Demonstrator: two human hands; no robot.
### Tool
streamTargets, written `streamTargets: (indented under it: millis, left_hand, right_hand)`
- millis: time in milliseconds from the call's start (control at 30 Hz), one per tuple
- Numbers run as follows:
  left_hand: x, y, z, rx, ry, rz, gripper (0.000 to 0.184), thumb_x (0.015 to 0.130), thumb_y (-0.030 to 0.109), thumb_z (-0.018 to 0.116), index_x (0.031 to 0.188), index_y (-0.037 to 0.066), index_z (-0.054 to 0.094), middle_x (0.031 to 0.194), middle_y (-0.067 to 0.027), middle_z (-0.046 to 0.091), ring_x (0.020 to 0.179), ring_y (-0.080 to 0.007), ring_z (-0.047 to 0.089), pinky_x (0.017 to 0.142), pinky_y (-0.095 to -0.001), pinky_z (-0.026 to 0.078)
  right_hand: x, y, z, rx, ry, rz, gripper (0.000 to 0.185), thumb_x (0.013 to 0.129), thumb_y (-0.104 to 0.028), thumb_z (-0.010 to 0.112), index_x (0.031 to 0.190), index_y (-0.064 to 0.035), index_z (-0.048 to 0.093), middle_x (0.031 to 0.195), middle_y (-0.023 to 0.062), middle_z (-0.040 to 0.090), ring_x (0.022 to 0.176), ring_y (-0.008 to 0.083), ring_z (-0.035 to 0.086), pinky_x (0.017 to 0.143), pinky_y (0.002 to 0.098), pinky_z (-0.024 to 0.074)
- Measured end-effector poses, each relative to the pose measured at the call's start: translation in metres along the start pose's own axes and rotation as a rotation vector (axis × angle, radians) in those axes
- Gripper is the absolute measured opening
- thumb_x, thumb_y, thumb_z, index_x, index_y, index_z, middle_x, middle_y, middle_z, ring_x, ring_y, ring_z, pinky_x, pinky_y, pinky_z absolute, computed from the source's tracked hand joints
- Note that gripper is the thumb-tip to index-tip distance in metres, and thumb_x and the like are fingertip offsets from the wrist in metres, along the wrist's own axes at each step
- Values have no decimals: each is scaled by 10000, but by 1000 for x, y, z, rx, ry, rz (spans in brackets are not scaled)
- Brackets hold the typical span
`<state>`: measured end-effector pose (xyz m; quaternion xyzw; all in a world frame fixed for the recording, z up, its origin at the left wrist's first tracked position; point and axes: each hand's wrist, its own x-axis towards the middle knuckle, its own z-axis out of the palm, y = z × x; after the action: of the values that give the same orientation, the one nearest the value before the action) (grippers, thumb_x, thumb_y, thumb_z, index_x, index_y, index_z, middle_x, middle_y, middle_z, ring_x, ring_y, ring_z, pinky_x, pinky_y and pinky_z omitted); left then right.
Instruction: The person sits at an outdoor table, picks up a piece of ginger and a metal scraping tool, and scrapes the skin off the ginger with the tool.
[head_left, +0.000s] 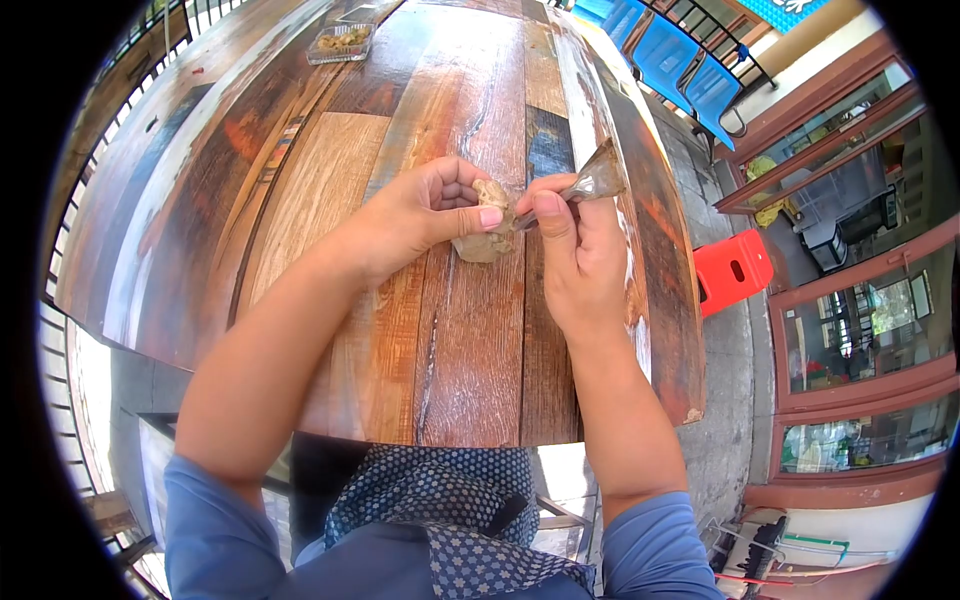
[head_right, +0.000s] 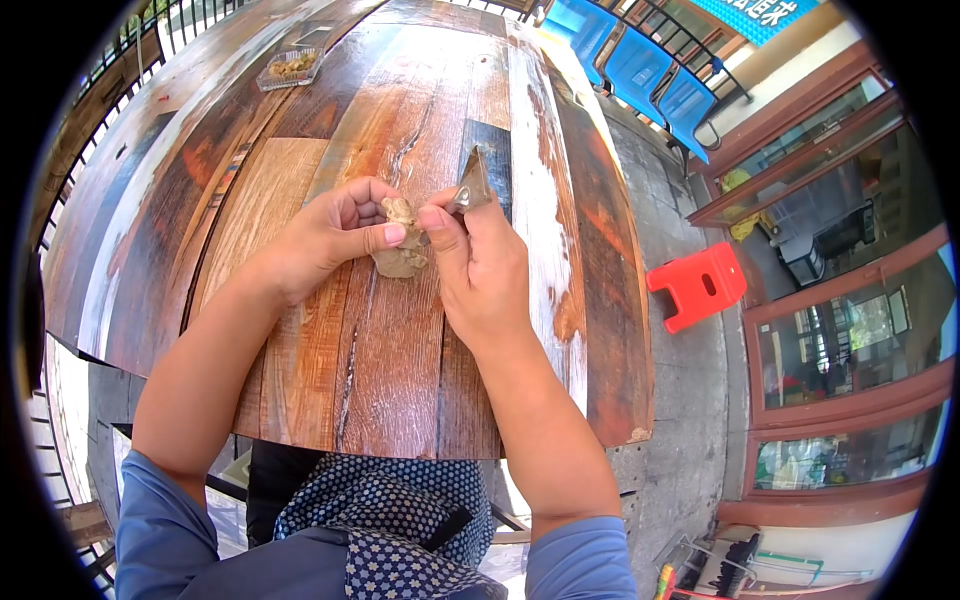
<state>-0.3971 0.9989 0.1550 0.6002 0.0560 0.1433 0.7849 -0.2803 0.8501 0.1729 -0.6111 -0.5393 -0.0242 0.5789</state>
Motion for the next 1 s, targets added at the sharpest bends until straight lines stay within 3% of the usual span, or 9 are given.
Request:
streamTargets:
  millis: [333,400,1000]
  left_hand:
    - [0,1,0,-8,-2,2,286,891,121,705,1115,55,540,1011,-22,636,948,-104,606,866,-271,489]
    - [0,1,0,0,2,13,334,883,146,721,1125,1,543,1057,-83,636,983,-155,611,880,-293,497]
    - [0,2,0,23,23,7,365,870,173,742,1125,4,543,1052,-81,643,978,-150,612,870,-290,499]
  right_hand:
    - [0,-1,-1,19,17,57,249,974,-262,606,988,-13,598,833,82,635,734,163,596,681,289,483]
    - [0,-1,-1,16,24,76,249,973,-260,608,986,-12,600,829,81,632,733,162,596,680,289,482]
    - [-1,-1,1,46,36,107,195,953,-200,636,948,-7,611,831,87,632,722,172,603,671,289,483]
